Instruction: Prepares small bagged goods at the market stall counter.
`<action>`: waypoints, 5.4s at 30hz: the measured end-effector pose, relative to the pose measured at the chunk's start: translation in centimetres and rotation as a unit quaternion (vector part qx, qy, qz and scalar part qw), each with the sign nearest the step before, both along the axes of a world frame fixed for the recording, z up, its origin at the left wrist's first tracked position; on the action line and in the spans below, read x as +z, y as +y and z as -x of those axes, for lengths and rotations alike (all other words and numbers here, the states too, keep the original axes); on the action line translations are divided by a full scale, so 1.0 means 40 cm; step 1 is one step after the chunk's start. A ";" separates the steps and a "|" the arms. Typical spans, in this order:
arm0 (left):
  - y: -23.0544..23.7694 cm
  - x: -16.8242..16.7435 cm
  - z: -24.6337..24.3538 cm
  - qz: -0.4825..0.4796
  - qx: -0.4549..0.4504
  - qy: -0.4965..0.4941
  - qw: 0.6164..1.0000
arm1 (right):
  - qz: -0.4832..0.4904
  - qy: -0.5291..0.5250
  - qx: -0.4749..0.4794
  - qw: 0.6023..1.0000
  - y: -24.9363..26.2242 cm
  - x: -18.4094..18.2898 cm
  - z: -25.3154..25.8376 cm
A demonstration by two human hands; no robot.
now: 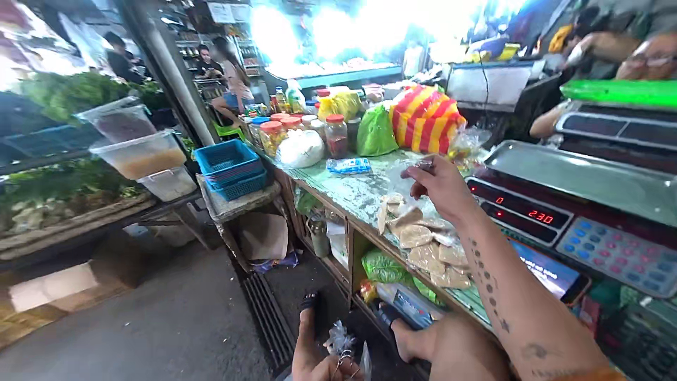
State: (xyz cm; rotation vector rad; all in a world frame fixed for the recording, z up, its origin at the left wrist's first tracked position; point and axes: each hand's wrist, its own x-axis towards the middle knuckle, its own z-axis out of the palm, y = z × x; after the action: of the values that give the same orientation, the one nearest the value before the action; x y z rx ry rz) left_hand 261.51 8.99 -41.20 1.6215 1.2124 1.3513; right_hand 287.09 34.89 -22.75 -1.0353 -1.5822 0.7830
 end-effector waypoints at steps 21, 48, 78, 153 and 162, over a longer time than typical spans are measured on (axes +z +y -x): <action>0.118 0.213 -0.038 -0.239 0.077 -0.046 0.967 | 0.070 0.061 0.263 0.960 -0.364 -0.165 0.141; 0.132 0.104 0.047 -0.034 0.107 -0.076 0.991 | 0.123 0.080 0.281 0.948 -0.291 -0.394 0.224; 0.280 -0.131 -0.062 0.105 0.119 0.000 0.987 | 0.273 0.165 0.108 0.942 -0.158 -0.584 0.128; 0.137 0.022 -0.054 -0.054 0.040 -0.290 0.955 | -0.089 -0.078 -0.299 0.947 -0.170 -0.260 -0.142; 0.164 0.107 -0.130 -0.093 0.036 -0.237 0.966 | 0.018 0.184 -0.005 0.983 -0.300 -0.186 0.094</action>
State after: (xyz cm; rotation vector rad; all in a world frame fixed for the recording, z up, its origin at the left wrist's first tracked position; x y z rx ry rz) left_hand 266.71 15.53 -36.93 1.2729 0.8824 1.8151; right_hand 283.32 22.87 -30.17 -0.8641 -1.2491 0.9386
